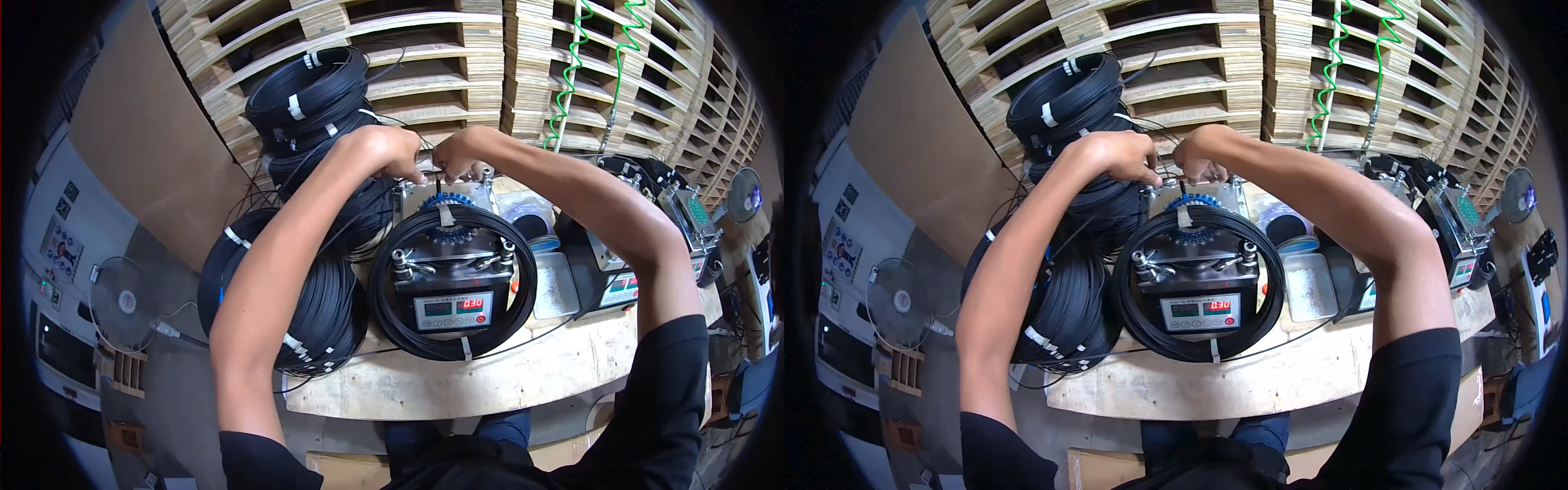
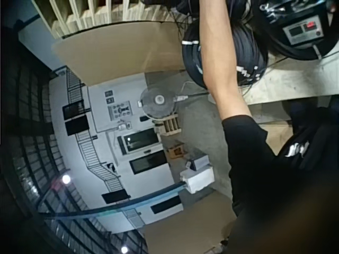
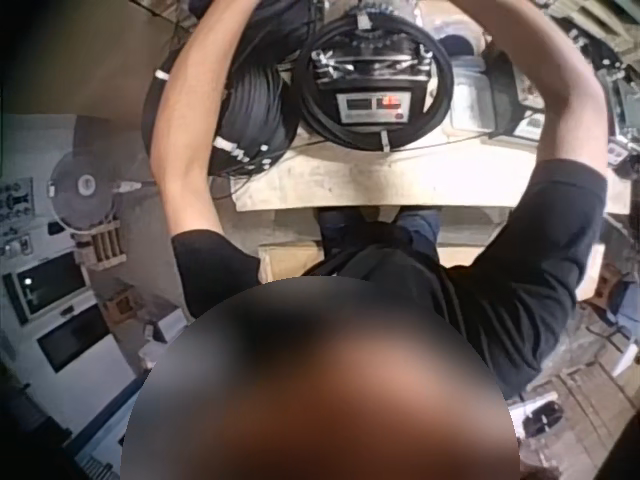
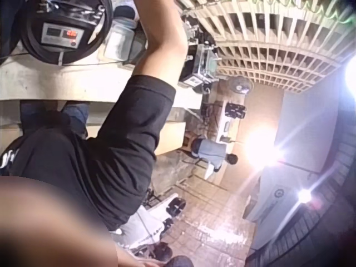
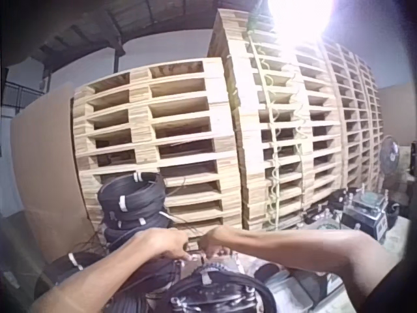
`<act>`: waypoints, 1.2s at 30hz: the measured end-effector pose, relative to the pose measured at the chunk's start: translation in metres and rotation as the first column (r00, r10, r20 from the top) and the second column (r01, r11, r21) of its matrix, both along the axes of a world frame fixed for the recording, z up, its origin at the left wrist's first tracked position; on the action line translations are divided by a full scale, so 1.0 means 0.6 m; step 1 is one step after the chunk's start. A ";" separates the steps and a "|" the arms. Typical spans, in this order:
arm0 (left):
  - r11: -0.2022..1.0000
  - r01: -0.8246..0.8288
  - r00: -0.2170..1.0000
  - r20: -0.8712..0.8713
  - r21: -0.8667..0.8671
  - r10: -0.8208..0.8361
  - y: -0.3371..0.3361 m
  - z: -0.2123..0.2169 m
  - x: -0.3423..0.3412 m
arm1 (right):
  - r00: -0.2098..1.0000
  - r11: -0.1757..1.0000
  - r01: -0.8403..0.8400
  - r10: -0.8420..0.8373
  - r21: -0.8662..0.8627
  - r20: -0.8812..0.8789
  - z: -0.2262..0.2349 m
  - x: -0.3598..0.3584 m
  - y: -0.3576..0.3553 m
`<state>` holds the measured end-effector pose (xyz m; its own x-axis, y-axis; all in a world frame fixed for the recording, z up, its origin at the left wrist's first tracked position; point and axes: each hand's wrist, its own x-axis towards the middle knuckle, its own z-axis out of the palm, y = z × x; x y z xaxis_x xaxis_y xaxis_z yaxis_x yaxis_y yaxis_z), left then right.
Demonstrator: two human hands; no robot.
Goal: Measuring and processing coils of black cable using digital testing machines on a workbench.
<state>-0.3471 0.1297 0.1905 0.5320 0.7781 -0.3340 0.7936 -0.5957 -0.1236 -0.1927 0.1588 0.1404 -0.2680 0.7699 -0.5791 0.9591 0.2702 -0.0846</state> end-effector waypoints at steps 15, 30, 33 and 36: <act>0.957 0.282 0.887 -0.360 -0.070 -0.288 0.059 -0.133 0.107 | 0.919 0.881 -0.134 0.282 0.454 -0.276 -0.085 0.106 -0.067; 0.901 0.223 0.737 0.669 -0.372 0.094 0.033 -0.048 0.042 | 0.836 0.717 0.077 0.332 0.693 -0.436 -0.069 0.116 -0.162; 0.860 0.283 0.552 0.805 -0.425 0.217 0.006 -0.068 0.015 | 0.638 0.734 0.278 0.342 0.620 -0.690 -0.054 0.107 -0.172; 0.866 0.346 0.467 0.867 -0.362 0.176 -0.020 -0.084 0.011 | 0.452 0.673 0.442 0.404 0.593 -0.795 -0.071 0.098 -0.166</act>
